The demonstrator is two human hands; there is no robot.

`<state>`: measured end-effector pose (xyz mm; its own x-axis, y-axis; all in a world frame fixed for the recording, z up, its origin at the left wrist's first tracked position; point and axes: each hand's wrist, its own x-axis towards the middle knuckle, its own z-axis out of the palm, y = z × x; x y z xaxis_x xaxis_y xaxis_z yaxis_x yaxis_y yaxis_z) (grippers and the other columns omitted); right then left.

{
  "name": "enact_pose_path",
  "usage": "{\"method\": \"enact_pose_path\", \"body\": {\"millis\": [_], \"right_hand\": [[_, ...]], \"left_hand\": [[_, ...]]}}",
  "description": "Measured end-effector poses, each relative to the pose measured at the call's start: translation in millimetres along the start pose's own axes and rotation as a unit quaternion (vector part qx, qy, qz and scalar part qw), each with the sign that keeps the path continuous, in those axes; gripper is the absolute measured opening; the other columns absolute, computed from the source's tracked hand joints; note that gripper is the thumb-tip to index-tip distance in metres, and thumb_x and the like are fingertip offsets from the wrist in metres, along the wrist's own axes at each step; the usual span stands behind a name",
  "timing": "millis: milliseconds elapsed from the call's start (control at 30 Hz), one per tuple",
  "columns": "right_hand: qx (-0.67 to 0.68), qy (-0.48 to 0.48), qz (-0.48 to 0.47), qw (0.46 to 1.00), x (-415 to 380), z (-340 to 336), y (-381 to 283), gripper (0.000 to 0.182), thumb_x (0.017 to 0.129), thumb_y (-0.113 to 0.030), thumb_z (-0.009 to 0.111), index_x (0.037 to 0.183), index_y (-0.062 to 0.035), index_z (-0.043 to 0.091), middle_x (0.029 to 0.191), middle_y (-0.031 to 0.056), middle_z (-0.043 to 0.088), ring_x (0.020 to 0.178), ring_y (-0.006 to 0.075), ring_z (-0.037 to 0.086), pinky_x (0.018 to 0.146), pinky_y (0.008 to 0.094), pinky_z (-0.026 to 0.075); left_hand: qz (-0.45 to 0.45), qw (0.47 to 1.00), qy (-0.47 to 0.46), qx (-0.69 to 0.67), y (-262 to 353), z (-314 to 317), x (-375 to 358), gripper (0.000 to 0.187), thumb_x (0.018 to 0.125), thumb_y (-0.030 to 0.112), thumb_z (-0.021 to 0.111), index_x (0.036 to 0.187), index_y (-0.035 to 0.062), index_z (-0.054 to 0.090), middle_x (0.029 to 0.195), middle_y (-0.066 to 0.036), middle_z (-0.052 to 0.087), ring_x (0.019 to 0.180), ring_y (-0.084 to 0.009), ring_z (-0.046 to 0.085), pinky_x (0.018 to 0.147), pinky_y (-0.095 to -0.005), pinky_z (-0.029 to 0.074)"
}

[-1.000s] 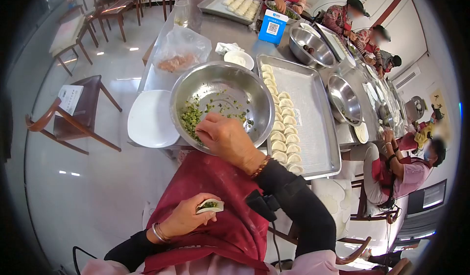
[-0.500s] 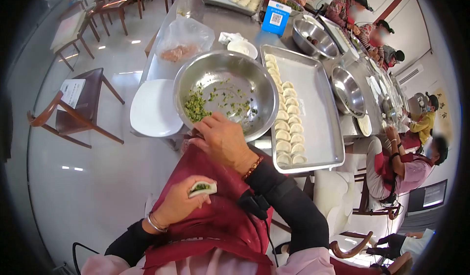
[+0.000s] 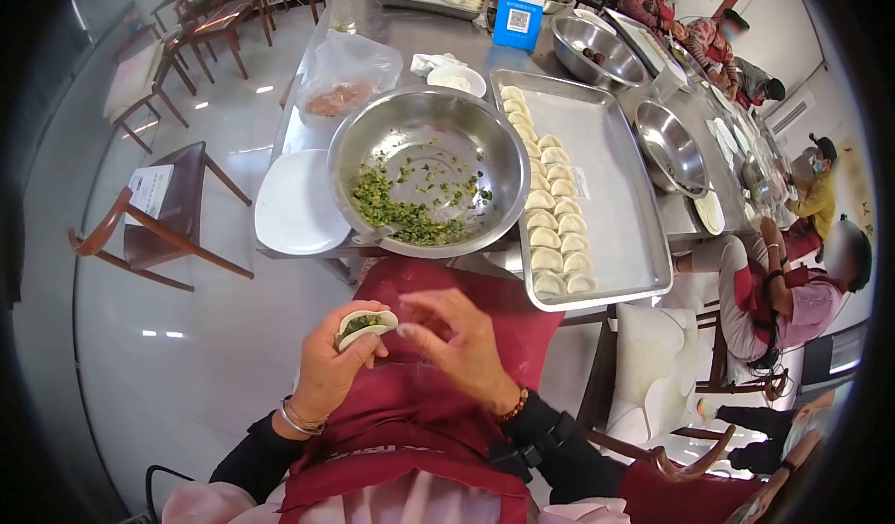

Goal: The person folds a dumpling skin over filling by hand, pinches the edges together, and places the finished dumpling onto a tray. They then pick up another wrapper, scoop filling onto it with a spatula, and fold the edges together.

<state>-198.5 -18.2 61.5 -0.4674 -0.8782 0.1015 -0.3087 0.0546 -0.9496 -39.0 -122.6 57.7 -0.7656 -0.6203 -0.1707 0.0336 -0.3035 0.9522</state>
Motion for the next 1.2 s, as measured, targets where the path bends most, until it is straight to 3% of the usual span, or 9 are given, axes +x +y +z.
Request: {"method": "enact_pose_path", "body": {"millis": [200, 500, 600, 667, 800, 867, 1000, 1067, 1200], "right_hand": [[0.271, 0.015, 0.141, 0.952, -27.6, 14.9, 11.2, 0.031, 0.085, -0.003, 0.071, 0.115, -0.0022, 0.065, 0.105, 0.0057, 0.062, 0.089, 0.0108, 0.062, 0.079, 0.0244, 0.052], [0.158, 0.104, 0.040, 0.981, -27.4, 10.2, 9.9, 0.015, 0.084, 0.000, 0.070, 0.099, -0.0002, 0.070, 0.093, 0.0053, 0.065, 0.083, 0.0111, 0.062, 0.069, 0.0241, 0.052], [0.114, 0.125, 0.002, 0.986, -29.1, 4.5, 14.2, 0.012, 0.082, -0.001, 0.072, 0.093, -0.0012, 0.071, 0.089, 0.0057, 0.067, 0.081, 0.0115, 0.062, 0.067, 0.0246, 0.051], [-0.057, 0.138, -0.157, 0.976, -25.5, -3.0, 14.2, 0.013, 0.080, -0.002, 0.073, 0.093, -0.0025, 0.071, 0.087, 0.0053, 0.067, 0.077, 0.0107, 0.061, 0.065, 0.0245, 0.050], [0.018, 0.126, -0.121, 0.984, -26.8, -1.9, 9.2, 0.013, 0.078, -0.004, 0.076, 0.090, -0.0028, 0.070, 0.085, 0.0065, 0.066, 0.074, 0.0127, 0.061, 0.064, 0.0256, 0.050], [0.118, 0.139, -0.016, 0.983, -31.1, 0.5, 3.2, 0.015, 0.076, -0.004, 0.078, 0.089, -0.0035, 0.069, 0.085, 0.0069, 0.064, 0.070, 0.0132, 0.061, 0.061, 0.0251, 0.049], [0.139, 0.139, -0.047, 0.979, -31.4, 3.8, 17.7, 0.021, 0.075, -0.003, 0.079, 0.093, -0.0038, 0.068, 0.086, 0.0065, 0.063, 0.067, 0.0113, 0.060, 0.058, 0.0232, 0.048], [0.014, 0.135, -0.175, 0.975, -27.8, -1.6, 20.3, 0.023, 0.076, -0.002, 0.078, 0.096, -0.0041, 0.067, 0.089, 0.0055, 0.062, 0.067, 0.0083, 0.058, 0.058, 0.0218, 0.048], [0.074, 0.114, -0.072, 0.988, -33.5, -2.9, 5.5, 0.024, 0.074, 0.004, 0.077, 0.094, -0.0022, 0.067, 0.094, 0.0081, 0.060, 0.075, 0.0109, 0.059, 0.061, 0.0233, 0.049]], "left_hand": [[0.028, 0.999, 0.024, -0.007, -2.0, 20.9, -1.6, 0.031, 0.095, 0.002, 0.057, 0.125, -0.0003, 0.055, 0.105, -0.007, 0.065, 0.079, -0.0070, 0.059, 0.064, -0.0193, 0.048], [0.029, 1.000, 0.011, -0.004, -7.0, 39.3, -3.3, 0.032, 0.095, 0.002, 0.057, 0.126, -0.0014, 0.052, 0.115, -0.011, 0.063, 0.080, -0.0082, 0.060, 0.065, -0.0204, 0.050], [0.024, 1.000, 0.004, -0.009, -6.2, 44.5, -4.1, 0.032, 0.095, 0.004, 0.059, 0.127, 0.0012, 0.054, 0.115, -0.007, 0.064, 0.079, -0.0074, 0.062, 0.063, -0.0200, 0.050], [0.025, 0.999, 0.007, 0.036, -5.4, 47.6, -4.5, 0.035, 0.093, 0.003, 0.060, 0.128, 0.0011, 0.053, 0.117, -0.008, 0.064, 0.079, -0.0079, 0.062, 0.064, -0.0205, 0.051], [0.014, 0.999, 0.003, 0.045, -5.4, 46.4, -6.9, 0.037, 0.092, 0.002, 0.061, 0.128, 0.0014, 0.053, 0.112, -0.007, 0.065, 0.078, -0.0083, 0.062, 0.065, -0.0211, 0.051], [0.033, 0.998, 0.000, 0.062, -8.7, 44.9, -7.0, 0.036, 0.092, 0.002, 0.061, 0.127, 0.0022, 0.054, 0.105, -0.005, 0.065, 0.077, -0.0081, 0.061, 0.065, -0.0213, 0.051], [0.040, 0.997, -0.008, 0.065, -8.5, 48.6, -6.5, 0.034, 0.093, 0.002, 0.061, 0.126, 0.0026, 0.056, 0.100, -0.004, 0.065, 0.075, -0.0078, 0.060, 0.065, -0.0216, 0.050], [0.038, 0.996, -0.023, 0.082, -11.9, 45.5, -6.3, 0.033, 0.093, 0.003, 0.061, 0.126, 0.0029, 0.056, 0.101, -0.005, 0.065, 0.074, -0.0077, 0.060, 0.064, -0.0216, 0.050], [0.033, 0.994, -0.036, 0.099, -10.1, 42.7, -7.8, 0.036, 0.092, 0.002, 0.062, 0.127, 0.0029, 0.056, 0.101, -0.006, 0.065, 0.074, -0.0078, 0.060, 0.064, -0.0220, 0.051]]}}
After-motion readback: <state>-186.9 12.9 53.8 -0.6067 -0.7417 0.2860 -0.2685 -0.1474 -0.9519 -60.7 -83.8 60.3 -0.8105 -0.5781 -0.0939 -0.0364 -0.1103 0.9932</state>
